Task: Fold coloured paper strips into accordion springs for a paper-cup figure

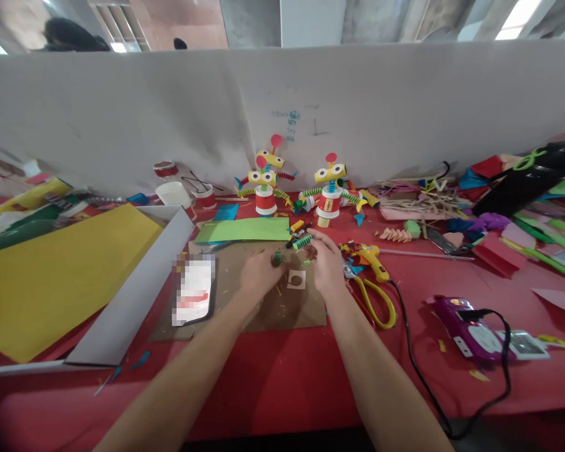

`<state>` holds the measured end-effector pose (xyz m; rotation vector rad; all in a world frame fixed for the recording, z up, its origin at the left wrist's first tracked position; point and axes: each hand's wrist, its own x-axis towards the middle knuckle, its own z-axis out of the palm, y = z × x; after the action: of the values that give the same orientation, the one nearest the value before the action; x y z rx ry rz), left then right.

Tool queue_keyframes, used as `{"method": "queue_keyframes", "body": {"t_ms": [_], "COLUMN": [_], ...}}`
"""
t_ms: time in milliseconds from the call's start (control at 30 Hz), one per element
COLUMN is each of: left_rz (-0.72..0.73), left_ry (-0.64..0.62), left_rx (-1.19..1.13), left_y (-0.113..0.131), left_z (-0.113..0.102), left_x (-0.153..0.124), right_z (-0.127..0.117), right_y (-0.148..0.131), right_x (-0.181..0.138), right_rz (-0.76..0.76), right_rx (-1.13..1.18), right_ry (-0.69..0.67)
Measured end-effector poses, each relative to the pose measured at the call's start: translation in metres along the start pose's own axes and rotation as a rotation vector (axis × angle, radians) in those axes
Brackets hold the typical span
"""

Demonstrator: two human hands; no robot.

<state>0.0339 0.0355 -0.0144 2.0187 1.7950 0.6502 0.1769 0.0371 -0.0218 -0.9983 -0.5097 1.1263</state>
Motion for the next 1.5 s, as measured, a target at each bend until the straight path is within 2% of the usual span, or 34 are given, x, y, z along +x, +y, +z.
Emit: {"method": "queue_keyframes", "body": {"t_ms": [67, 167, 300, 400, 633, 800, 933, 1033, 1167, 1267, 1367, 1500], "left_rz": [-0.021, -0.132, -0.265, -0.354, -0.448, -0.555, -0.561, -0.486, -0.254, -0.139, -0.104, -0.146], "left_ry": [-0.034, -0.071, -0.211, -0.253, -0.321, -0.36, -0.361, -0.346, -0.322, -0.31, -0.279, -0.191], "left_rx": [-0.11, -0.573, -1.292, -1.506, -1.716, -1.83, -1.846, -1.778, -1.631, -1.534, -1.492, -1.52], "left_y": [-0.001, -0.011, -0.029, -0.036, -0.036, -0.031, -0.029, -0.03, -0.028, -0.025, -0.022, -0.022], "left_z": [0.006, 0.006, -0.011, -0.025, -0.039, -0.042, -0.043, -0.04, -0.038, -0.038, -0.037, -0.033], "left_x": [0.006, 0.008, -0.003, -0.009, -0.007, -0.008, -0.01, -0.013, -0.018, -0.022, -0.023, -0.022], "right_z": [0.0, 0.003, 0.006, 0.009, 0.012, 0.013, 0.014, 0.015, 0.015, 0.015, 0.015, 0.018], "right_y": [-0.003, -0.006, -0.008, -0.009, -0.007, -0.007, -0.008, -0.009, -0.01, -0.009, -0.007, -0.002], "right_x": [0.0, -0.001, -0.007, -0.013, -0.022, -0.024, -0.025, -0.026, -0.026, -0.024, -0.023, -0.029], "right_rz": [0.035, 0.065, 0.062, 0.077, 0.031, 0.034, 0.055, 0.041, 0.009, 0.008, 0.004, -0.014], "right_rx": [0.054, 0.114, 0.148, 0.109, 0.037, 0.039, 0.055, 0.078, 0.077, 0.087, 0.087, 0.087], "right_ry": [0.007, 0.003, -0.044, -0.153, -0.276, -0.288, -0.298, -0.29, -0.275, -0.285, -0.277, -0.249]}}
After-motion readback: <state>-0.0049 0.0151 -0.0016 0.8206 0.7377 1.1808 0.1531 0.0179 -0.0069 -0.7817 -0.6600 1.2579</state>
